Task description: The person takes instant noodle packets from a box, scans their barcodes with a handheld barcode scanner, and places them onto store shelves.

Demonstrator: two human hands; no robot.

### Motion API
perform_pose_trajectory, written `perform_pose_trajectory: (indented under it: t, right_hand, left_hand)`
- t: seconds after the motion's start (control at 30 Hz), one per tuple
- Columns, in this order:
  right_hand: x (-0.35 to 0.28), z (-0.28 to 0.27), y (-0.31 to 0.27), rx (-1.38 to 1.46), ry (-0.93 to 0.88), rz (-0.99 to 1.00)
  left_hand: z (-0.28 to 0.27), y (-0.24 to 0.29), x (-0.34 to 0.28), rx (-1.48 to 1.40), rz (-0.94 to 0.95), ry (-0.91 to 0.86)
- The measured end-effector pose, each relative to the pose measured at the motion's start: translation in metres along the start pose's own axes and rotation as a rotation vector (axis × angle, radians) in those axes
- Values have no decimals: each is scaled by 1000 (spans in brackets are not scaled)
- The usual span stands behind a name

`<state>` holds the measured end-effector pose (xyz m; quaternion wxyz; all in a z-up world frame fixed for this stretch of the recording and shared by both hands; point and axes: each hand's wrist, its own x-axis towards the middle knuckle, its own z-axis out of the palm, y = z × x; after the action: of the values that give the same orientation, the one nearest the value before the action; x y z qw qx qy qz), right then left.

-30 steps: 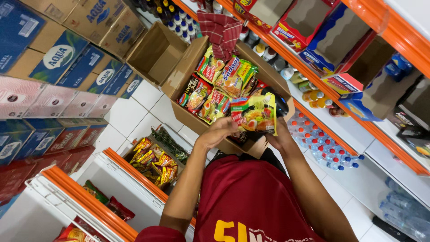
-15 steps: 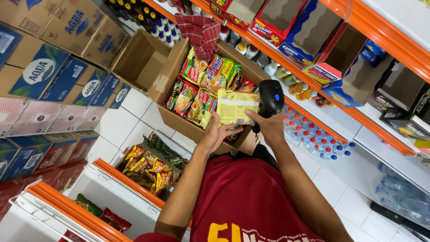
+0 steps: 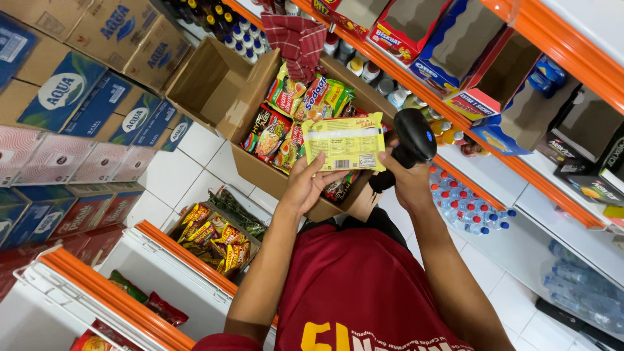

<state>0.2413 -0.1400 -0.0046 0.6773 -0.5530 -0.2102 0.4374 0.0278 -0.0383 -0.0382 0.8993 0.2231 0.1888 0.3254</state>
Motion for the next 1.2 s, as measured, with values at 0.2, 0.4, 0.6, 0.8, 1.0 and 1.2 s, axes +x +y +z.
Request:
perform_pose_trajectory:
  t: [0.2, 0.4, 0.6, 0.8, 1.0, 1.2]
  right_hand:
    - [-18, 14, -19, -219, 3, -61]
    - [-52, 34, -13, -643, -119, 123]
    - [-59, 52, -8, -543, -196, 156]
    - [-58, 48, -11, -577, -223, 184]
    - [-39, 44, -37, -359, -89, 25]
    - [-10, 49, -70, 6, 53, -281]
  left_hand:
    - [0, 5, 1, -22, 118, 31]
    - [-4, 10, 7, -23, 145, 64]
    - [-2, 13, 18, -7, 157, 58]
    - [1, 11, 24, 11, 157, 70]
    - [40, 5, 24, 445, 270, 209]
    - [129, 18, 30, 1237, 747, 60]
